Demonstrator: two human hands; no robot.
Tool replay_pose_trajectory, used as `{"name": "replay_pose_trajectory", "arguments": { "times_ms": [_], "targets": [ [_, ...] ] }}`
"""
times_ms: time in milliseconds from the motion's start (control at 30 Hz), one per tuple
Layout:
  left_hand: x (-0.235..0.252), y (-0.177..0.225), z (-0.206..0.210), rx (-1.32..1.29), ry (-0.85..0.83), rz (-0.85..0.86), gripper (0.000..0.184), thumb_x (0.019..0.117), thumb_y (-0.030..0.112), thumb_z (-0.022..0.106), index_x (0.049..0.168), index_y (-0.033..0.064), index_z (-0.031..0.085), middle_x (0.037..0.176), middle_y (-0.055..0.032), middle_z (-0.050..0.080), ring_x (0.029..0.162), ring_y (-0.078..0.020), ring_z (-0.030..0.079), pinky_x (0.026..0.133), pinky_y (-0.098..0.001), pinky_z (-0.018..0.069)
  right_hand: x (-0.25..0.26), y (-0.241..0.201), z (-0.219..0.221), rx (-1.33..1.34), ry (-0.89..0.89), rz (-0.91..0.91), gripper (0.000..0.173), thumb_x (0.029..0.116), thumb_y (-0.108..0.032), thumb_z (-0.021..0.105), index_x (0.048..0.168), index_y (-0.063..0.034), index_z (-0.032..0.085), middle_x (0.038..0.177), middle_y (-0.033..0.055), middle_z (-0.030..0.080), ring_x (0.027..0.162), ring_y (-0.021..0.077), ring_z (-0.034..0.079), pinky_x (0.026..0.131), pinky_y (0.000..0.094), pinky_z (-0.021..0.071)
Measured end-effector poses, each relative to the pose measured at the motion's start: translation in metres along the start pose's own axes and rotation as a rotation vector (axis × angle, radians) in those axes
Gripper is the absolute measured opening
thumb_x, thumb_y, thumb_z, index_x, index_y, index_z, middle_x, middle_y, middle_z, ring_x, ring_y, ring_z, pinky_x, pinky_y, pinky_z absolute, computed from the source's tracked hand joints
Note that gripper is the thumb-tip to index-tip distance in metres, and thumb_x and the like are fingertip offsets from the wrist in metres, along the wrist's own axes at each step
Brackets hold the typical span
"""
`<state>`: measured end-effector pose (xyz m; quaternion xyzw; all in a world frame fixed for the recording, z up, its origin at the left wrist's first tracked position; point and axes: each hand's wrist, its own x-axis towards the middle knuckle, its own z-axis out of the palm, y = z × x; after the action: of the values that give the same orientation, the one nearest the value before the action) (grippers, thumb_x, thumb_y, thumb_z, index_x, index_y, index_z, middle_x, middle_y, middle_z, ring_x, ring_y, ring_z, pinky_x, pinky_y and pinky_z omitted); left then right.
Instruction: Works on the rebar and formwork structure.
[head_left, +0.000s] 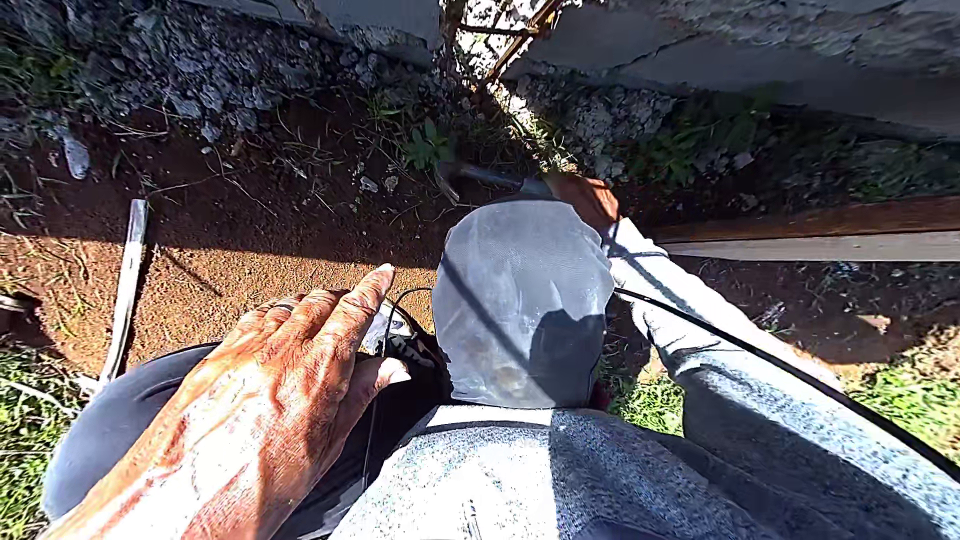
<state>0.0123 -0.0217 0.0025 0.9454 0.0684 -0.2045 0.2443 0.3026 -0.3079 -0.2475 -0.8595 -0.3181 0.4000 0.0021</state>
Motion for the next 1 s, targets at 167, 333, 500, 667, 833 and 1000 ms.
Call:
{"name": "replay_pose_trajectory", "arguments": {
  "times_ms": [167, 333, 500, 667, 833, 1000],
  "targets": [
    [-0.013, 0.004, -0.003, 0.002, 0.0, -0.045, 0.068, 0.1034, 0.061, 0.036, 0.148, 0.0132, 0.053, 0.109, -0.015, 0.072, 0.094, -0.033, 0.07, 0.079, -0.0506, 0.0547, 0.056, 0.1, 0.025, -0.154, 0.099, 0.289, 0.064, 0.1036, -0.055, 0.048, 0.144, -0.0054, 0.05, 0.122, 0.0315, 0.066, 0.111, 0.0534, 0.064, 0.088, 0.0745, 0.0494],
    [-0.019, -0.003, 0.001, -0.033, 0.006, -0.051, 0.067, 0.1033, 0.061, 0.038, 0.148, 0.0143, 0.054, 0.108, -0.0143, 0.072, 0.095, -0.0316, 0.07, 0.081, -0.0493, 0.0551, 0.009, 0.082, 0.04, 0.032, 0.131, 0.415, 0.068, 0.1028, -0.06, 0.047, 0.14, -0.0038, 0.056, 0.131, 0.0288, 0.064, 0.122, 0.0494, 0.06, 0.1, 0.0708, 0.0459],
    [0.0, -0.003, -0.003, -0.008, -0.016, -0.016, 0.067, 0.1034, 0.061, 0.037, 0.15, 0.0149, 0.052, 0.108, -0.015, 0.072, 0.095, -0.0322, 0.07, 0.082, -0.0514, 0.0545, -0.011, 0.06, 0.034, 0.099, 0.137, 0.379, 0.07, 0.0994, -0.067, 0.047, 0.138, -0.01, 0.059, 0.127, 0.0257, 0.066, 0.117, 0.0478, 0.064, 0.095, 0.0736, 0.0471],
    [0.006, 0.002, -0.003, 0.006, -0.019, 0.005, 0.067, 0.1037, 0.06, 0.037, 0.151, 0.0148, 0.052, 0.104, -0.0146, 0.071, 0.091, -0.0322, 0.07, 0.078, -0.0508, 0.0549, 0.001, 0.06, 0.036, 0.135, 0.197, 0.132, 0.058, 0.1017, -0.058, 0.052, 0.13, -0.0087, 0.064, 0.117, 0.0202, 0.071, 0.109, 0.0383, 0.069, 0.095, 0.0645, 0.0511],
    [-0.001, 0.004, -0.004, 0.01, -0.02, -0.018, 0.066, 0.1036, 0.059, 0.038, 0.149, 0.0135, 0.053, 0.106, -0.0148, 0.071, 0.094, -0.0319, 0.07, 0.081, -0.0502, 0.0552, 0.046, 0.116, 0.053, 0.056, 0.14, 0.372, 0.068, 0.1015, -0.06, 0.05, 0.139, -0.0036, 0.057, 0.127, 0.0288, 0.065, 0.119, 0.0493, 0.062, 0.098, 0.0724, 0.0468],
    [-0.002, -0.001, 0.001, -0.028, -0.033, -0.038, 0.068, 0.1031, 0.061, 0.04, 0.151, 0.0148, 0.051, 0.11, -0.0143, 0.072, 0.097, -0.0313, 0.07, 0.082, -0.0506, 0.0555, 0.015, 0.084, 0.043, 0.163, 0.137, 0.344, 0.06, 0.1013, -0.06, 0.049, 0.142, -0.0166, 0.059, 0.134, 0.0192, 0.065, 0.125, 0.0401, 0.062, 0.105, 0.0669, 0.0449]
  ]
}}
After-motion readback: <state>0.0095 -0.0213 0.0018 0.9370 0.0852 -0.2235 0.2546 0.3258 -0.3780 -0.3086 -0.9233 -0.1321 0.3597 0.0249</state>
